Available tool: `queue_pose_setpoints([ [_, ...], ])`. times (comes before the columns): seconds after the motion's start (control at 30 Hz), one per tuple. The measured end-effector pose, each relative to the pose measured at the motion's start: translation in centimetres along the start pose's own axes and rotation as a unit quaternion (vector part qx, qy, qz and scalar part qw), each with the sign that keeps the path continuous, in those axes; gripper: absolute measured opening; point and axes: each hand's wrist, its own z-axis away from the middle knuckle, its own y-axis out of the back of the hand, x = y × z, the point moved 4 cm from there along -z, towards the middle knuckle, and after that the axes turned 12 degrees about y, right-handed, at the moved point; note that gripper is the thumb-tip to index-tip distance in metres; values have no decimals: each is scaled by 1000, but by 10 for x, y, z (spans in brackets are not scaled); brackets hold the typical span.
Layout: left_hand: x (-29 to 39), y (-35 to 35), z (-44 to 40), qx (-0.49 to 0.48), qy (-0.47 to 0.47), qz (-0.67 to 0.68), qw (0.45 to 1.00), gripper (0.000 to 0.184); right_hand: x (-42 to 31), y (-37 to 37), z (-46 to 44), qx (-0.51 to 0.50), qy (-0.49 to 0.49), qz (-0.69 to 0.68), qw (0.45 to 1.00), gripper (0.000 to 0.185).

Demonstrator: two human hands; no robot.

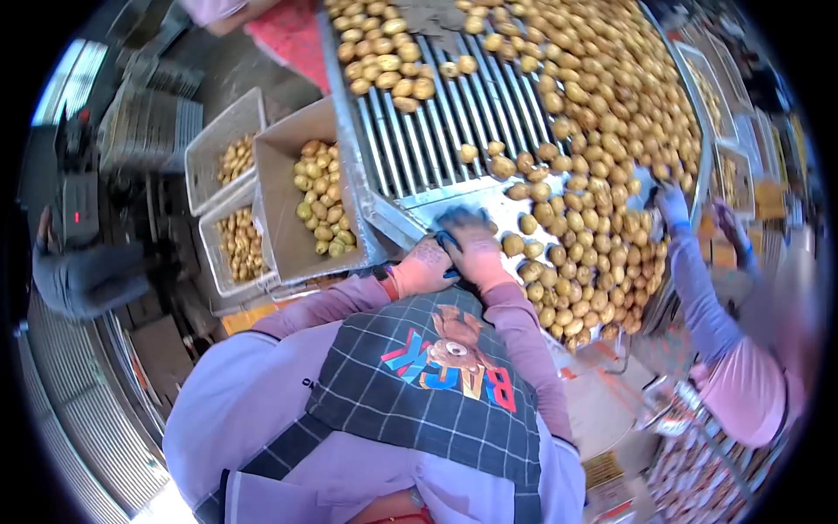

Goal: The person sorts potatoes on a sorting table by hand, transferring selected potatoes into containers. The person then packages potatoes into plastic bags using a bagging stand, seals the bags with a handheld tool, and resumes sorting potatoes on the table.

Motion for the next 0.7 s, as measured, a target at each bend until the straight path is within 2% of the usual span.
queue_pose_setpoints([
  [0.03, -7, -22, -1, 203, -96, 123, 967, 41, 5, -8, 12, -24, -5, -1, 1000, 39],
  [0.07, -2, -9, 9, 169, -147, 144, 964, 38, 15, -8, 34, -42, -26, 6, 999, 40],
  [0.1, -3, -14, 5, 144, -128, 130, 973, 38, 21, 5, 61, -92, -47, 76, 992, 42],
  [0.13, -10, -21, 1, 165, -127, 185, 960, 39, 27, 10, 96, -39, -47, 101, 993, 45],
  [0.2, -17, 2, 2, 203, -84, 282, 934, 39, 30, 35, 152, -12, -91, 105, 990, 46],
  [0.23, -27, 6, -6, 169, -16, 333, 928, 43, 36, 33, 179, -20, -122, 117, 985, 47],
  [0.27, -37, 14, -14, 230, -39, 307, 923, 53, 29, 48, 198, -3, -166, 135, 977, 45],
  [0.3, -42, 32, -22, 209, -9, 235, 949, 64, 40, 47, 219, 27, -195, 136, 971, 44],
  [0.33, -59, 40, -41, 269, -52, 174, 946, 69, 48, 45, 237, 57, -219, 140, 964, 42],
  [0.4, -70, 78, -71, 304, -53, 86, 947, 73, 44, 51, 250, 137, -340, 204, 908, 37],
  [0.43, -65, 98, -84, 304, -80, 96, 944, 73, 41, 45, 244, 152, -397, 206, 881, 37],
  [0.47, -53, 116, -97, 319, -65, 48, 944, 72, 36, 37, 233, 165, -451, 205, 853, 37],
  [0.5, -49, 129, -118, 329, -67, 24, 942, 71, 29, 31, 211, 69, -433, 64, 896, 37],
  [0.53, -46, 139, -147, 338, -72, 2, 938, 71, 15, 26, 200, -22, -398, -83, 913, 37],
  [0.6, -45, 139, -214, 317, -80, 49, 944, 68, -8, 7, 207, 50, -273, 5, 961, 38],
  [0.63, -8, 125, -214, 179, -53, 244, 952, 65, -5, 6, 220, 82, -293, 25, 952, 39],
  [0.67, 30, 106, -210, 30, -10, 420, 907, 63, 2, 6, 236, 112, -310, 45, 943, 40],
  [0.7, 41, 86, -224, 113, -34, 179, 977, 64, 5, 9, 255, 112, -321, 62, 938, 41],
])
